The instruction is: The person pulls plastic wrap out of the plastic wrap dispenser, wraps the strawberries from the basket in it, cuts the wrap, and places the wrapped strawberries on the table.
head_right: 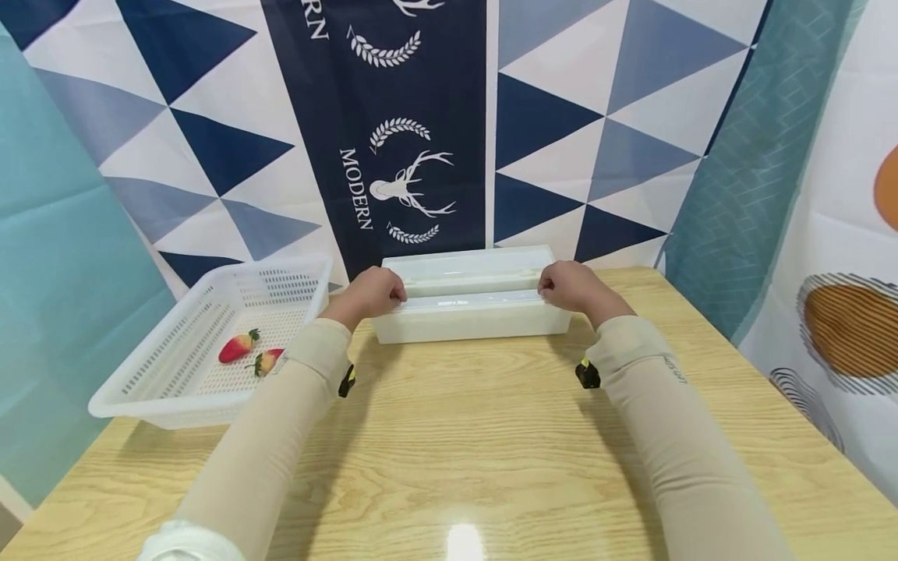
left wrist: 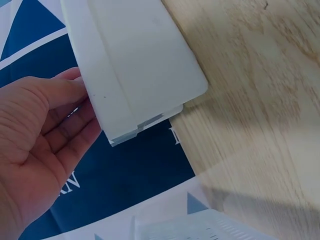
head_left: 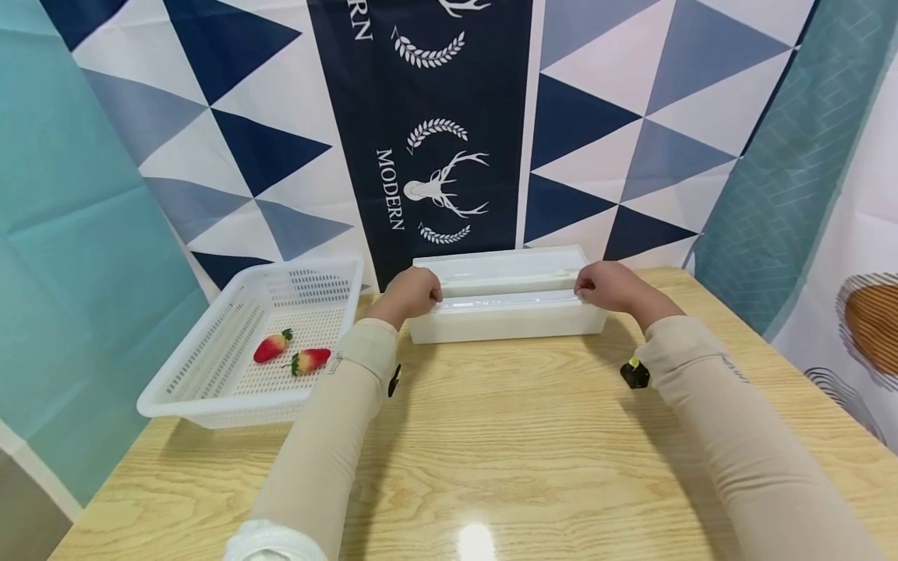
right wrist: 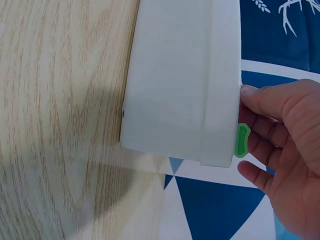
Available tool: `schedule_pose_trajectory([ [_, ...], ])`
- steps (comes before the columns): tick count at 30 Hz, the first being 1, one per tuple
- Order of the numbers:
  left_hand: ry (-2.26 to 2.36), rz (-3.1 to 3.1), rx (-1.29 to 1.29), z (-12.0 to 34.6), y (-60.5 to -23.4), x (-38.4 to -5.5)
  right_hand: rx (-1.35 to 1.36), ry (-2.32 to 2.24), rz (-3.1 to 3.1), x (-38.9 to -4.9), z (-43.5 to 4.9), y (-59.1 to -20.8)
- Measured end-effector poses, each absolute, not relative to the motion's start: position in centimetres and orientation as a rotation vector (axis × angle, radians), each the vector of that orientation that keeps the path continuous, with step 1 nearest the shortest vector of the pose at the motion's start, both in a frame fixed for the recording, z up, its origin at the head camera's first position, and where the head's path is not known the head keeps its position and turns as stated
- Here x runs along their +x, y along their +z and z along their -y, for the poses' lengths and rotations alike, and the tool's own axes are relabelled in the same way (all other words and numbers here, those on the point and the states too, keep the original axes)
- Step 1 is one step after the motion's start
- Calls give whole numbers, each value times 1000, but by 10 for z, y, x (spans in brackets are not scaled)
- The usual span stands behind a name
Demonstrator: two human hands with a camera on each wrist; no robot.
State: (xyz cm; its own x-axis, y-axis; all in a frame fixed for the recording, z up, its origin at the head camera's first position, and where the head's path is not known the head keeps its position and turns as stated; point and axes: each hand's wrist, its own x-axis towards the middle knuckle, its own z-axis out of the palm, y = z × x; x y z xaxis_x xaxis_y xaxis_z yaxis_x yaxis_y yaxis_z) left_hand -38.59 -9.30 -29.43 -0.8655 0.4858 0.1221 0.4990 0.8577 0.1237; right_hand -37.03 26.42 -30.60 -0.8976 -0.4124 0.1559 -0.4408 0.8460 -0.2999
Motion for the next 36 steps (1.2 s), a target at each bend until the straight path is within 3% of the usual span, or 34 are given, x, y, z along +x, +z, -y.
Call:
schedule_pose_trajectory([
  [18, -494, 2958, -671, 97, -299, -389, 725, 486, 2935, -373, -265, -307],
  [36, -224, 2928, -690, 91, -295, -388, 623, 510, 2911, -378, -259, -304],
])
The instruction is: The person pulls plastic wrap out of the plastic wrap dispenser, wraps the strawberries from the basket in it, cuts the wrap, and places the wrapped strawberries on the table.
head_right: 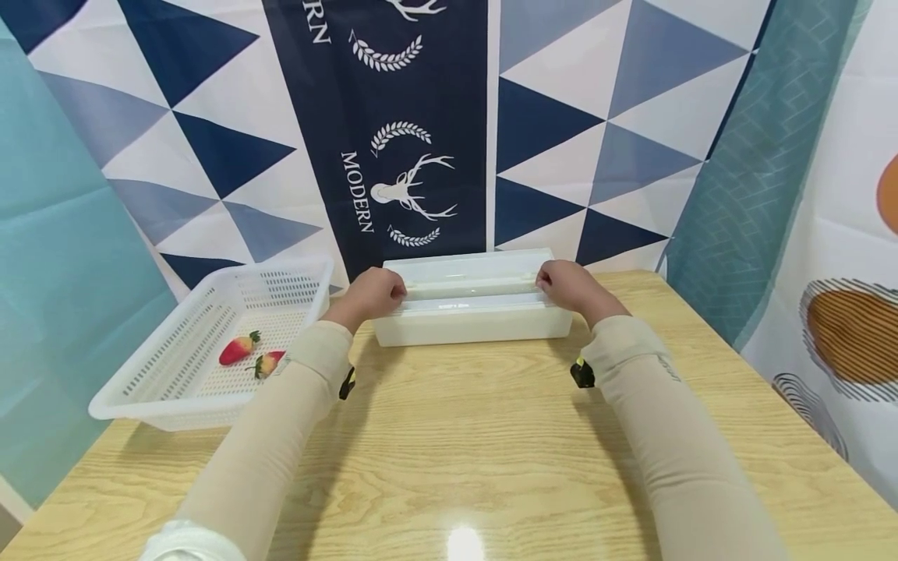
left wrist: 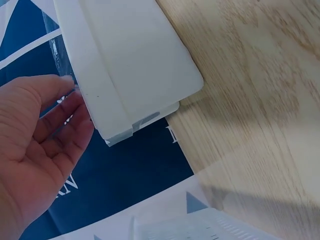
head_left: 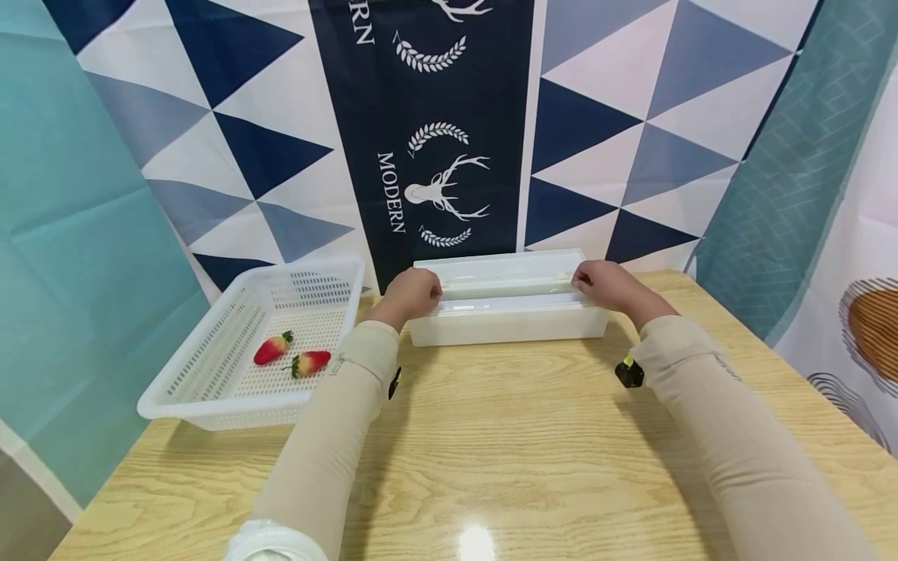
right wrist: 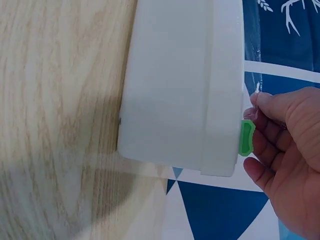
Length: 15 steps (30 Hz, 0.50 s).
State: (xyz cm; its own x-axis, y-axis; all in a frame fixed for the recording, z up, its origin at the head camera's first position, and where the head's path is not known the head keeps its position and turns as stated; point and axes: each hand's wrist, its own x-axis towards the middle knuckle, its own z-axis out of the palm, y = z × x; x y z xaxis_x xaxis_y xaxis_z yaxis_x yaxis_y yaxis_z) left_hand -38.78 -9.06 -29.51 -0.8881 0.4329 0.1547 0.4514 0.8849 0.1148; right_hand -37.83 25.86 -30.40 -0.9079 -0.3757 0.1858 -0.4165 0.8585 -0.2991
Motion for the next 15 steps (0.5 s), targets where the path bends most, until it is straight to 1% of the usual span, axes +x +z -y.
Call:
schedule_pose_trajectory([
  [8, -177, 2915, -625, 90, -293, -388, 622, 470, 2924, -384, -258, -306],
  [15, -215, 2864, -666, 89, -296, -388, 563, 429, 2906, -386, -259, -306],
])
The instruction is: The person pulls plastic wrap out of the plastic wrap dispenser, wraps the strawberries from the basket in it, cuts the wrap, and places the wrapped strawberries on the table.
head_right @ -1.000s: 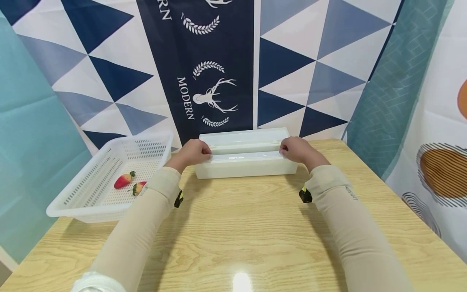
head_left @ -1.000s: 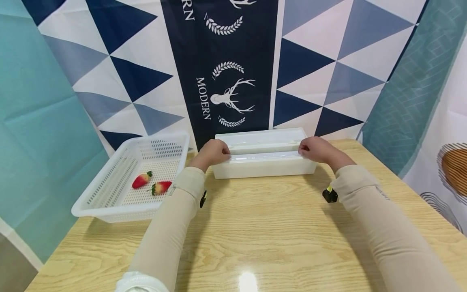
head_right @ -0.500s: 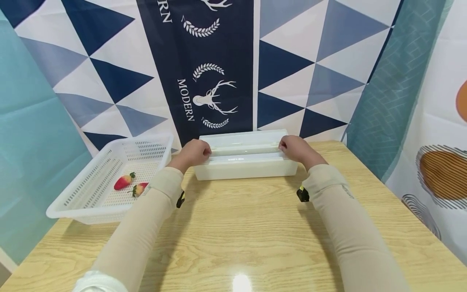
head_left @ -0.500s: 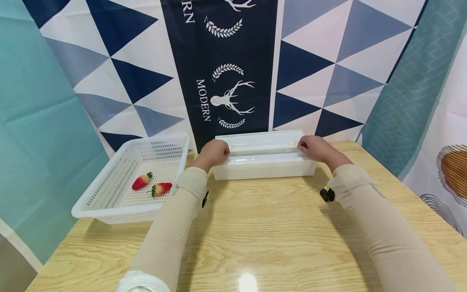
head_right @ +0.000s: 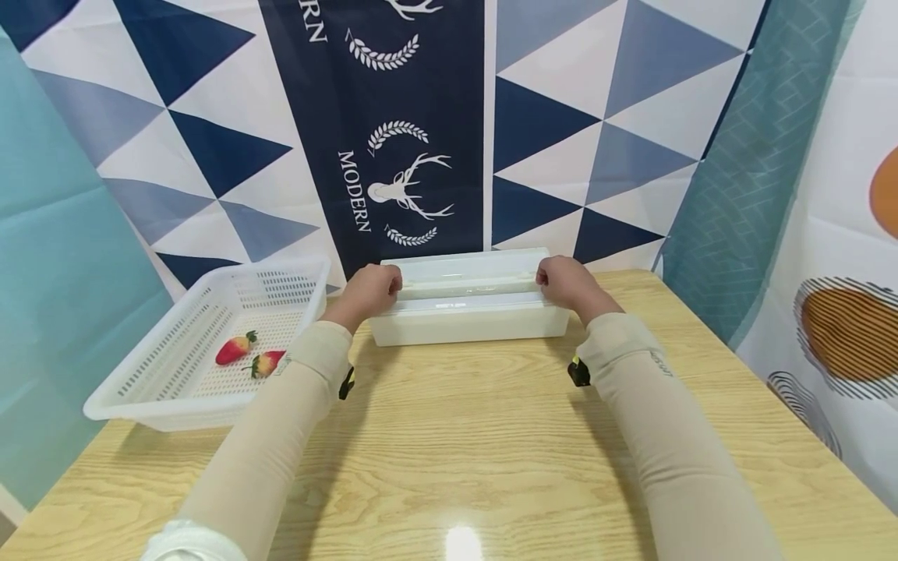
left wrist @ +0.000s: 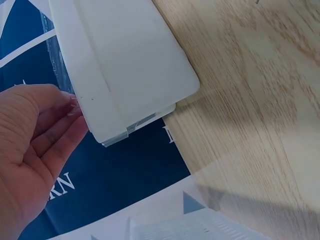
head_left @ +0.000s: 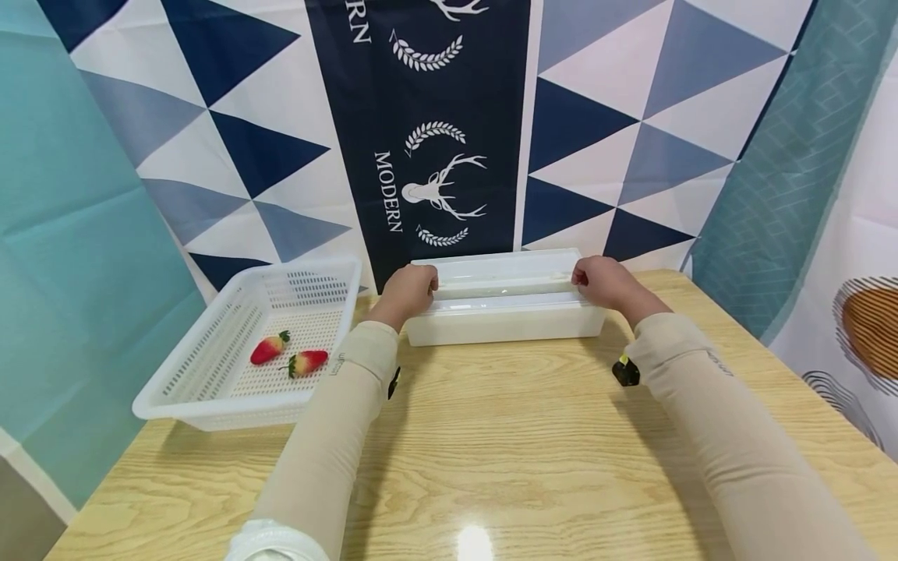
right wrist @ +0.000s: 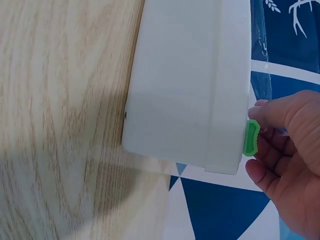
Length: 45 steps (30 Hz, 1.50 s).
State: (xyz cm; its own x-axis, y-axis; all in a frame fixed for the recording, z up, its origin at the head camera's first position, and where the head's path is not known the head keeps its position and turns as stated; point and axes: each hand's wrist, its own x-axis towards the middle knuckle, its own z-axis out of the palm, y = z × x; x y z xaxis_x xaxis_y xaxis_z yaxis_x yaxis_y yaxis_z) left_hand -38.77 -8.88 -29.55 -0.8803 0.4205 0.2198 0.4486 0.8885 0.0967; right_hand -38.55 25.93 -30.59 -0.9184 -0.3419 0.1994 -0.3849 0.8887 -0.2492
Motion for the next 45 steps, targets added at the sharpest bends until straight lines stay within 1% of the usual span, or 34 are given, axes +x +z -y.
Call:
schedule_pose_trajectory([
  [9, -190, 2956, -653, 86, -295, -394, 465, 497, 2884, -385, -259, -302],
  [14, -167, 2903, -667, 88, -298, -399, 410, 567, 2860, -387, -258, -300],
  [24, -327, 2870, -517, 96, -293, -400, 377, 592, 2841, -388, -257, -294],
  [35, -427, 2874, -611, 89, -302, -401, 375, 589, 2845, -391, -259, -296],
  [45, -310, 2834, -639, 89, -294, -408, 383, 638, 2860, -387, -256, -291],
])
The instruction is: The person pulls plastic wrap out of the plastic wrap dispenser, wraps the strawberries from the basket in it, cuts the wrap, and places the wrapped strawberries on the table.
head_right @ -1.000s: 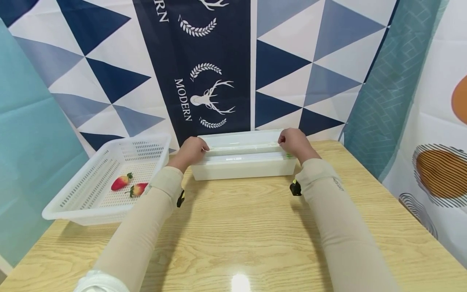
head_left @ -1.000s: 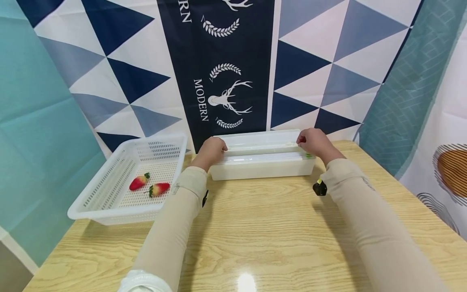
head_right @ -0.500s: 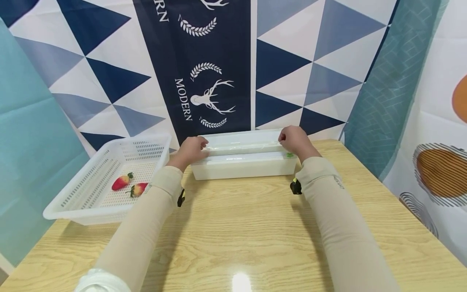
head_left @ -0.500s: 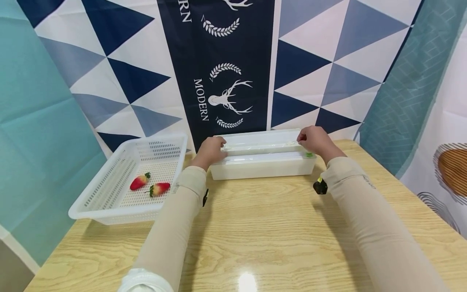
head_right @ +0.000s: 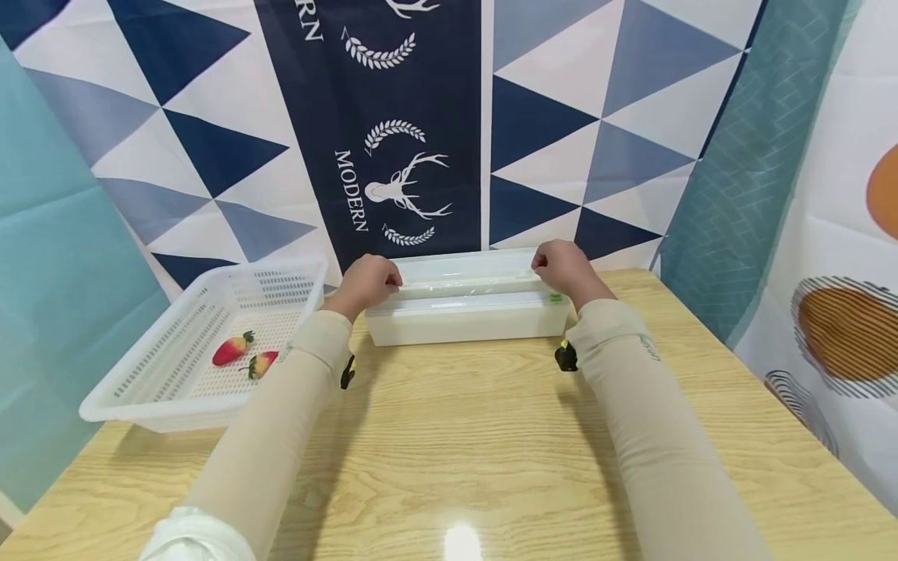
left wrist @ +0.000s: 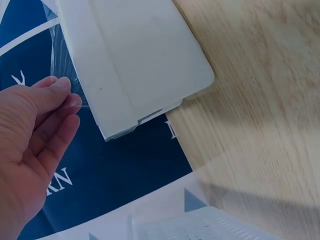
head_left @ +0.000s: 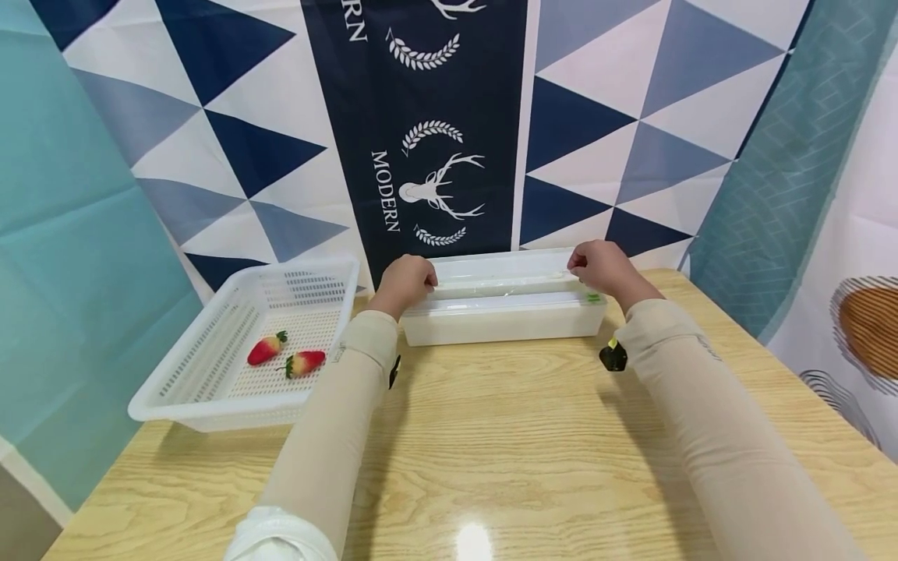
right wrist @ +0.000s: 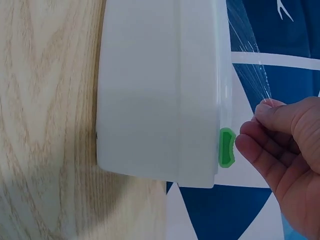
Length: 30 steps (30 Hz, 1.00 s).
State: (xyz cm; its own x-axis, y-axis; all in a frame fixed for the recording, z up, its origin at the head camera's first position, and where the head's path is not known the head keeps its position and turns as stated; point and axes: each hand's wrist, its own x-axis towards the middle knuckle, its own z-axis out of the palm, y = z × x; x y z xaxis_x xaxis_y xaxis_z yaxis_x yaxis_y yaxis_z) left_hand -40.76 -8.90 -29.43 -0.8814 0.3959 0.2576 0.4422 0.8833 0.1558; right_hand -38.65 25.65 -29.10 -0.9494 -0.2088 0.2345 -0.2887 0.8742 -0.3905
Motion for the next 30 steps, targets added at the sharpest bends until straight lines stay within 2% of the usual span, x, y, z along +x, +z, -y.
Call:
schedule_pose_trajectory([
  [30, -367, 2764, -565, 96, -268, -403, 383, 616, 2745, -383, -262, -271],
])
